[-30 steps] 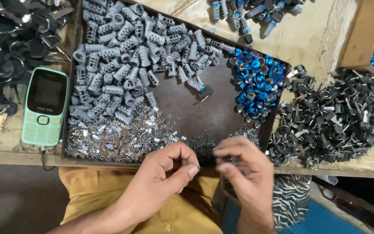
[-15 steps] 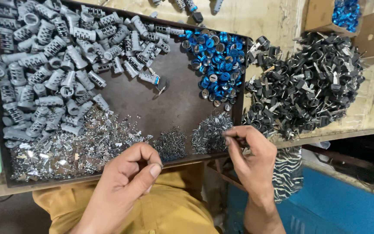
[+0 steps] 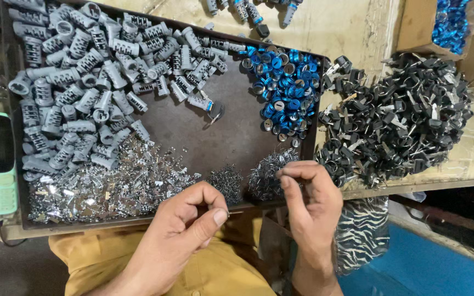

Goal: The person sits at a workbench assembling small lock components. They pick a gray plastic housing from a tray, press a blue cap into it, insert a metal key part, and place the finished assembly back onto the tray, repeating this cycle with one component at a time.

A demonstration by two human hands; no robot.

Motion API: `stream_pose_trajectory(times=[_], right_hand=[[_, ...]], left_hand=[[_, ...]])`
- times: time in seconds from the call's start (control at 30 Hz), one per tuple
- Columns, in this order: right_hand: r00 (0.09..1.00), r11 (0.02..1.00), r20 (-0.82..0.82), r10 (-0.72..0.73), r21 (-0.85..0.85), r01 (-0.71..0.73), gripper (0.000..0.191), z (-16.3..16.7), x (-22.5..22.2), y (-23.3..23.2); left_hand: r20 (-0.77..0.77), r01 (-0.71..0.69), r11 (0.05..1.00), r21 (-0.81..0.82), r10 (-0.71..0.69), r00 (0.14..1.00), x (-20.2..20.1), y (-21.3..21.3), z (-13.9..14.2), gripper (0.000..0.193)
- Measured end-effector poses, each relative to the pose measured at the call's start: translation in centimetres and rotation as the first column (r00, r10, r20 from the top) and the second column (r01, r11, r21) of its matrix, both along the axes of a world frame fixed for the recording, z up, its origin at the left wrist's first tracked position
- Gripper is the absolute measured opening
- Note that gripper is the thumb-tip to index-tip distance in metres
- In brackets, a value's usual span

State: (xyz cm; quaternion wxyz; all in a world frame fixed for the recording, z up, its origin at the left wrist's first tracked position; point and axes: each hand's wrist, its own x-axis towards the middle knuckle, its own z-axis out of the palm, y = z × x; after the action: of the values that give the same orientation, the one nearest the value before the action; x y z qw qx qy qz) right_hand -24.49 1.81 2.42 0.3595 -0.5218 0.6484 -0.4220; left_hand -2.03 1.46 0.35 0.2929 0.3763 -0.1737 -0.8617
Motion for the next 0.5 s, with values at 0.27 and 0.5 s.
stream_pose_trajectory(times=[0.27,0.5], right_hand=[[0.962,1.0,-0.274,-0.006,0.005,0.008,0.017,0.5,-2.1,-0.2],[0.987,1.0,-0.157,-0.023,0.017,0.026,0.018,0.4,-2.3,-0.8]], left_hand=[[0.026,-0.004,0.999,-0.049,0.005,1.0,0.2,0.2,-0.6,0.01],[0.046,0.007,0.997,-0.078,-0.003,0.999,0.4,0.3,-0.6,0.011]])
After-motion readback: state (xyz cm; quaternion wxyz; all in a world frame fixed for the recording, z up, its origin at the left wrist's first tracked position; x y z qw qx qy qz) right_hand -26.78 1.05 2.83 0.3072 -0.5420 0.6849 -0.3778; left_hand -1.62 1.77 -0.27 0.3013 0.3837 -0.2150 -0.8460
